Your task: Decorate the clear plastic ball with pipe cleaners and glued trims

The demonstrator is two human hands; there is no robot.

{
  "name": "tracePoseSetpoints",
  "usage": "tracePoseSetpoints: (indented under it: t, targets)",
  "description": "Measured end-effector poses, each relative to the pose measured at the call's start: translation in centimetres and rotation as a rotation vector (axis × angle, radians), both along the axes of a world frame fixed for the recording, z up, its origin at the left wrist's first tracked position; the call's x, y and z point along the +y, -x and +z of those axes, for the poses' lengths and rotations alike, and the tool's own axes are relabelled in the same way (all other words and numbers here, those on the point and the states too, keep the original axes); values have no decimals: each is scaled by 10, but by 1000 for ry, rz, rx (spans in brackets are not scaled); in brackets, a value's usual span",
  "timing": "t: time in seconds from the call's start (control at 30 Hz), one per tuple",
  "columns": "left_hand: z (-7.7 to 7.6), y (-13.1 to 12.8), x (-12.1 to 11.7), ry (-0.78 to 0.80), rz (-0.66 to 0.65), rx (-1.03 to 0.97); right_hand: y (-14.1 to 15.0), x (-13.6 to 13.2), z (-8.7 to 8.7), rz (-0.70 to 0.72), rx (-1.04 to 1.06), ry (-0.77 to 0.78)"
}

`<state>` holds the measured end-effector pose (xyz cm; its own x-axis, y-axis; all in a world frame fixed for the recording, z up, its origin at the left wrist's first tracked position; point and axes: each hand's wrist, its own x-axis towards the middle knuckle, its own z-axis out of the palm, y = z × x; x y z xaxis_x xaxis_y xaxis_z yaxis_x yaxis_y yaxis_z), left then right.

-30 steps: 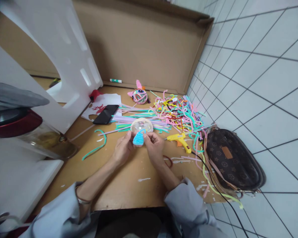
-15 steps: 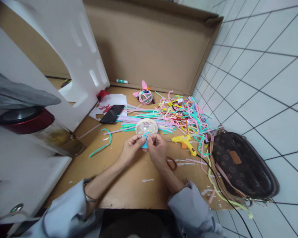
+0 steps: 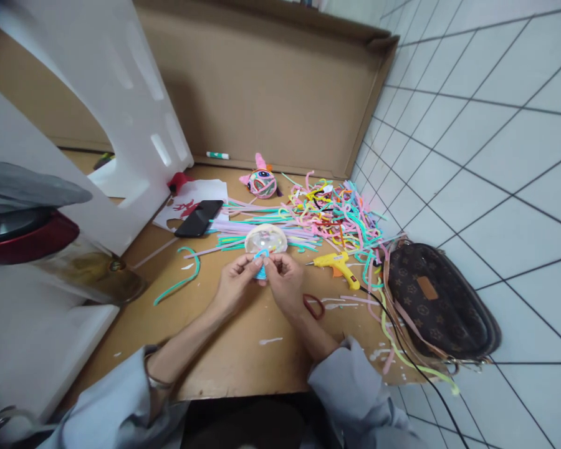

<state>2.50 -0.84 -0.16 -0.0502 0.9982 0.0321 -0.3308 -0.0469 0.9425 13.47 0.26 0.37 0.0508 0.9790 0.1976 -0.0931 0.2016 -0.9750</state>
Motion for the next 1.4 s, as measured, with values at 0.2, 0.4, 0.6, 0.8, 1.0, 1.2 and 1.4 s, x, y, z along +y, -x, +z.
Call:
tracePoseSetpoints:
  t: [0.2,0.4,0.6,0.8,1.0,1.2,1.4]
  targets:
    - [-6,1,-1,-47,-18,-21,0,2,3,5,36,40]
    - [-7,2,-1,-49,15,60,3,0,3,-13,-13,46]
    - [-6,7,0,-89,93,149,3,-1,3,-39,-44,-6]
    - [-4,5,-2,-76,49,102,2,-1,4,-28,-32,19]
    - [-2,2,-2,-6,40,35,2,-7,1,-44,-178,-110]
    - [-1,4,-1,8,57,34,-61,19,35,-165,-820,-423]
    - [6,2,-5,84,26,-37,-167,147,80,-668,-1014,44]
